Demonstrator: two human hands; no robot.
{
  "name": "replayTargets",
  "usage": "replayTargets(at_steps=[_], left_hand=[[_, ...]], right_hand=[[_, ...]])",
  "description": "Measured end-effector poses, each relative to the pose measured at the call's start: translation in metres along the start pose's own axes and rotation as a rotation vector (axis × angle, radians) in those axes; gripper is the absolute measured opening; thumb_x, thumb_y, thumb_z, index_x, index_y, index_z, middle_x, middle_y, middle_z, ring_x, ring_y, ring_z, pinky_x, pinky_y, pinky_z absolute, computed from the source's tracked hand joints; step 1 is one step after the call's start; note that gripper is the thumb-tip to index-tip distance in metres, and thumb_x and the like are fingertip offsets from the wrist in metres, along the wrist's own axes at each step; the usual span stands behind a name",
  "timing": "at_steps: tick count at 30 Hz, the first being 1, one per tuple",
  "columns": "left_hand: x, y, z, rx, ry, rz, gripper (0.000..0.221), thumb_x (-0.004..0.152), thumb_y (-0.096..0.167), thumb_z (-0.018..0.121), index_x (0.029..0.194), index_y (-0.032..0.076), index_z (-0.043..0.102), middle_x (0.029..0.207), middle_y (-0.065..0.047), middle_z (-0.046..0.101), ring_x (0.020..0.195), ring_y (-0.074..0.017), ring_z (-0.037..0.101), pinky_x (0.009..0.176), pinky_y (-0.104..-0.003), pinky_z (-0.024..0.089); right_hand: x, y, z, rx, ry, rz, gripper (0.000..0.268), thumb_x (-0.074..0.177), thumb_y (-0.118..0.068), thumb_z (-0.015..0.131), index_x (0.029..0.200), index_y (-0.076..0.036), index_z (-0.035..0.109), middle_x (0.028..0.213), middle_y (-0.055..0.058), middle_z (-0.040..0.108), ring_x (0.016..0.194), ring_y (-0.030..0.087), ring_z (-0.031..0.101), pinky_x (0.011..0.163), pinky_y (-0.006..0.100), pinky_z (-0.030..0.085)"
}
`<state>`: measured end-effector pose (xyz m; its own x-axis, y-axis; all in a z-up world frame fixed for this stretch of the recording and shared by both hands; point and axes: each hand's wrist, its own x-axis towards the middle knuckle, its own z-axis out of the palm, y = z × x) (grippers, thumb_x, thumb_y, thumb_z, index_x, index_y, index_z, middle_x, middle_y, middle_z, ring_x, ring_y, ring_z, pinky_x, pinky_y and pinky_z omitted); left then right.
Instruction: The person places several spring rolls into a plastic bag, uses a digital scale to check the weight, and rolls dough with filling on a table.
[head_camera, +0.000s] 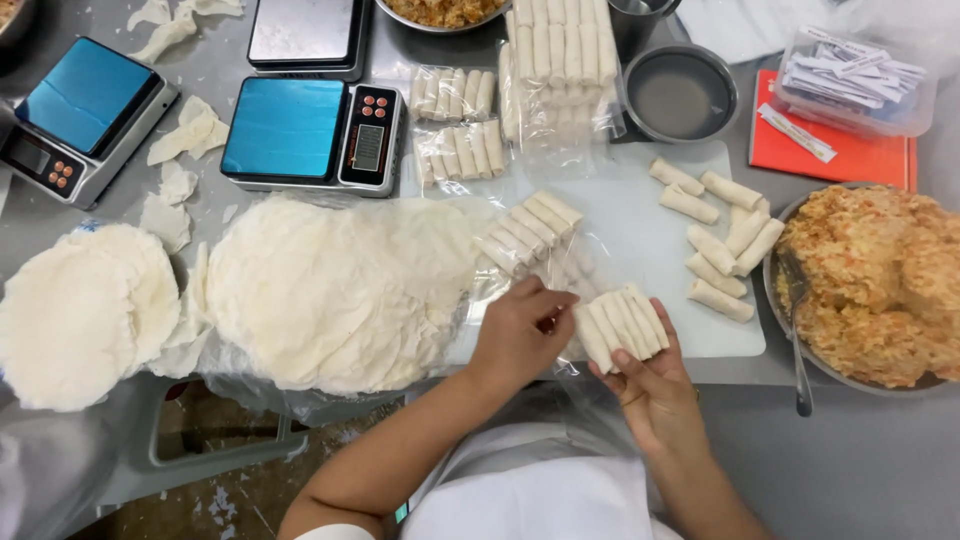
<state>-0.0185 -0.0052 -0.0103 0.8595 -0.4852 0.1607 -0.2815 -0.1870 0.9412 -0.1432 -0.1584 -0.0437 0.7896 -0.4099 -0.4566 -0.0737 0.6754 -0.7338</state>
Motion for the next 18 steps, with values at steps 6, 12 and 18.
replayTargets(at_steps=[6,12,18], left_hand=[[-0.014,-0.003,0.013,0.443,0.113,0.808,0.007,0.097,-0.005,0.064,0.102,-0.004,0.068,0.088,-0.011,0.059,0.073,-0.0267,0.056,0.064,-0.035,0.052],[-0.025,-0.009,0.022,0.325,0.018,0.647,0.013,0.094,-0.005,0.067,0.107,-0.004,0.069,0.09,-0.012,0.057,0.077,-0.0285,0.057,0.066,-0.036,0.053],[-0.035,-0.008,0.024,0.225,-0.061,0.62,0.013,0.099,-0.003,0.065,0.112,-0.005,0.067,0.094,-0.014,0.058,0.082,-0.029,0.06,0.076,-0.036,0.056]], right_hand=[[-0.011,0.011,0.009,-0.04,0.116,-0.071,0.091,0.077,0.005,0.067,0.157,-0.022,0.032,0.146,0.01,0.051,0.122,0.023,0.056,0.08,0.04,0.057],[-0.009,0.015,-0.005,0.033,-0.008,-0.066,0.086,0.087,-0.005,0.066,0.162,-0.028,0.031,0.129,0.01,0.061,0.11,0.022,0.062,0.081,0.039,0.058],[-0.026,0.001,0.018,-0.041,0.117,-0.092,0.086,0.085,-0.003,0.062,0.162,-0.022,0.029,0.148,0.008,0.051,0.124,0.021,0.055,0.086,0.035,0.052]])
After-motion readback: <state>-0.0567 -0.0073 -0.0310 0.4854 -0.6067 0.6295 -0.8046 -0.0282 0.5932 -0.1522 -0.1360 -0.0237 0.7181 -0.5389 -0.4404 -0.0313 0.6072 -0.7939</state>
